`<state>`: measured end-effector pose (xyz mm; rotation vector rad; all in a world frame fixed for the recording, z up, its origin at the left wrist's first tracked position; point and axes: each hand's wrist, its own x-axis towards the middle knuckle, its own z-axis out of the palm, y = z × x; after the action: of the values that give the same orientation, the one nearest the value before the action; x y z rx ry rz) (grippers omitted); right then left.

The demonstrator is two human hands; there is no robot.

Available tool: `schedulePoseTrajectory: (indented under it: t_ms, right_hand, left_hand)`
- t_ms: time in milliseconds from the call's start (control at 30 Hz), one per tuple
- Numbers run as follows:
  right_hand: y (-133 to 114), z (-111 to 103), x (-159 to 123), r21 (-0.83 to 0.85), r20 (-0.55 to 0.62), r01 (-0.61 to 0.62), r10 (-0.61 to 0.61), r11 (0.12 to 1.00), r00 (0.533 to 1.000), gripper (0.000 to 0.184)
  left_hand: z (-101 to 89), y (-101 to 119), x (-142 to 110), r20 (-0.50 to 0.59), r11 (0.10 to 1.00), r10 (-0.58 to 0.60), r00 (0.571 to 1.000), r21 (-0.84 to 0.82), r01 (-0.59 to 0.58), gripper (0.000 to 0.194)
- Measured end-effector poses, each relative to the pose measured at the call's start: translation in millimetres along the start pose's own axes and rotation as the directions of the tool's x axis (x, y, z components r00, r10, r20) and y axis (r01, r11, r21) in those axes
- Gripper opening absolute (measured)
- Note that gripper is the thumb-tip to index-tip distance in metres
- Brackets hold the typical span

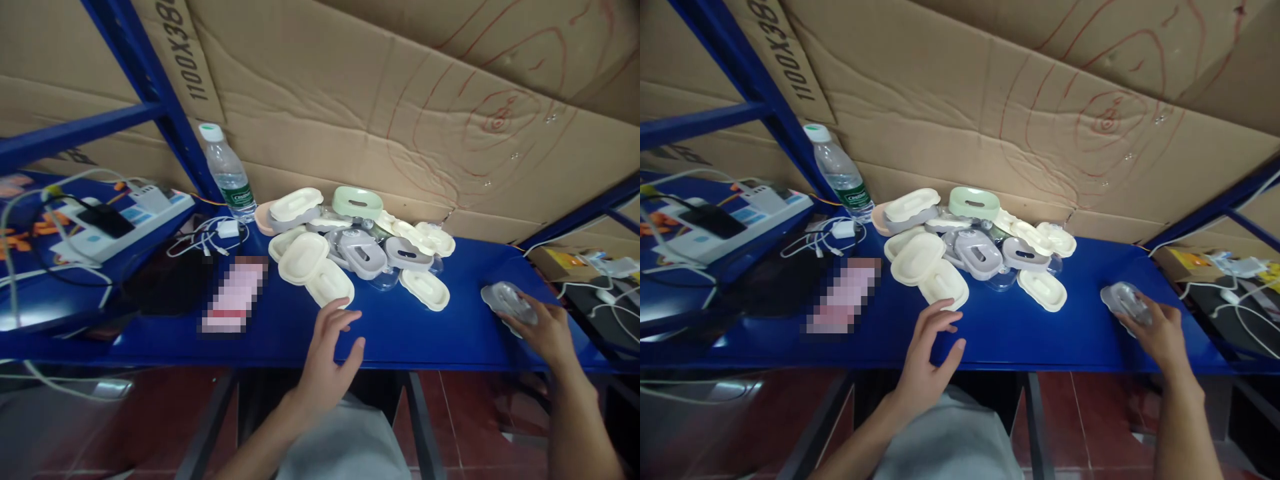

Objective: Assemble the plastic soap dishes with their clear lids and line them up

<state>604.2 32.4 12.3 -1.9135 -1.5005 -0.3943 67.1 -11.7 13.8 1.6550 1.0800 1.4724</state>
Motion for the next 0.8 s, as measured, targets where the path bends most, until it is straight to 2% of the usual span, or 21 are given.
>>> schedulePoseTrajectory:
  t_ms: [100,167,233,267,300,367,433,467,500,533,567,633,667,733,800]
  right_hand:
    - [-52.8,-14.0,-33.2,0.039,-0.025,-0.099,0.100,0.994,0.995,0.067]
    - [-99.7,-24.0,-53.1,0.155,0.012,-0.090,0.089,0.984,0.996,0.062]
    - [-154.2,-31.3,-72.9,0.300,0.123,0.028,-0.068,0.954,0.990,0.063]
    - [-182.9,-33.1,-82.7,0.368,0.197,0.113,-0.196,0.923,0.961,0.065]
    - [-211.6,-33.4,-91.8,0.437,0.252,0.188,-0.320,0.880,0.913,0.067]
    - [-264.2,-29.2,-104.1,0.597,0.307,0.259,-0.515,0.759,0.800,0.068]
    - [-303.7,-19.9,-102.7,0.718,0.325,0.219,-0.596,0.661,0.734,0.065]
    - [-316.8,-13.7,-95.1,0.756,0.320,0.201,-0.620,0.622,0.716,0.062]
    - [-325.2,-6.7,-82.8,0.773,0.305,0.200,-0.630,0.601,0.714,0.059]
    - [-329.1,1.2,-66.2,0.765,0.277,0.225,-0.624,0.603,0.731,0.056]
    - [-329.3,10.0,-46.1,0.738,0.234,0.264,-0.603,0.621,0.763,0.053]
    - [-321.5,30.3,-0.1,0.606,0.121,0.325,-0.488,0.726,0.864,0.051]
    - [-315.4,41.8,23.4,0.565,0.085,0.312,-0.430,0.764,0.899,0.051]
    - [-303.2,66.6,65.7,0.515,0.081,0.279,-0.371,0.810,0.925,0.050]
    - [-293.6,90.0,97.0,0.492,0.158,0.250,-0.368,0.834,0.916,0.051]
  left_hand:
    - [14.3,11.2,-10.1,0.144,0.969,-0.092,0.985,-0.215,0.122,0.050]
    - [25.6,14.7,-15.4,0.276,0.884,-0.189,0.942,-0.370,0.285,0.071]
    - [35.9,15.5,-17.3,0.371,0.764,-0.247,0.895,-0.494,0.416,0.103]
    - [39.7,15.3,-17.0,0.391,0.710,-0.254,0.885,-0.546,0.445,0.117]
    - [42.1,14.8,-15.9,0.384,0.669,-0.252,0.888,-0.594,0.446,0.128]
    - [41.4,13.6,-12.4,0.291,0.638,-0.266,0.919,-0.662,0.394,0.135]
    - [32.8,11.7,-8.0,0.154,0.659,-0.312,0.937,-0.676,0.331,0.131]
    - [26.1,10.3,-5.9,0.094,0.677,-0.340,0.936,-0.666,0.313,0.125]
    - [18.4,8.9,-4.0,0.048,0.695,-0.367,0.929,-0.650,0.308,0.120]
    - [10.6,7.5,-2.6,0.013,0.709,-0.390,0.921,-0.634,0.309,0.116]
    - [3.1,6.2,-1.6,-0.018,0.722,-0.409,0.913,-0.618,0.311,0.112]
    - [-9.1,5.2,-1.0,-0.081,0.744,-0.439,0.895,-0.591,0.311,0.107]
    - [-13.4,5.4,-1.3,-0.108,0.754,-0.449,0.887,-0.578,0.312,0.106]
    - [-18.3,6.7,-2.2,-0.141,0.768,-0.465,0.874,-0.556,0.318,0.105]
    - [-19.9,7.4,-2.9,-0.142,0.773,-0.469,0.872,-0.544,0.327,0.103]
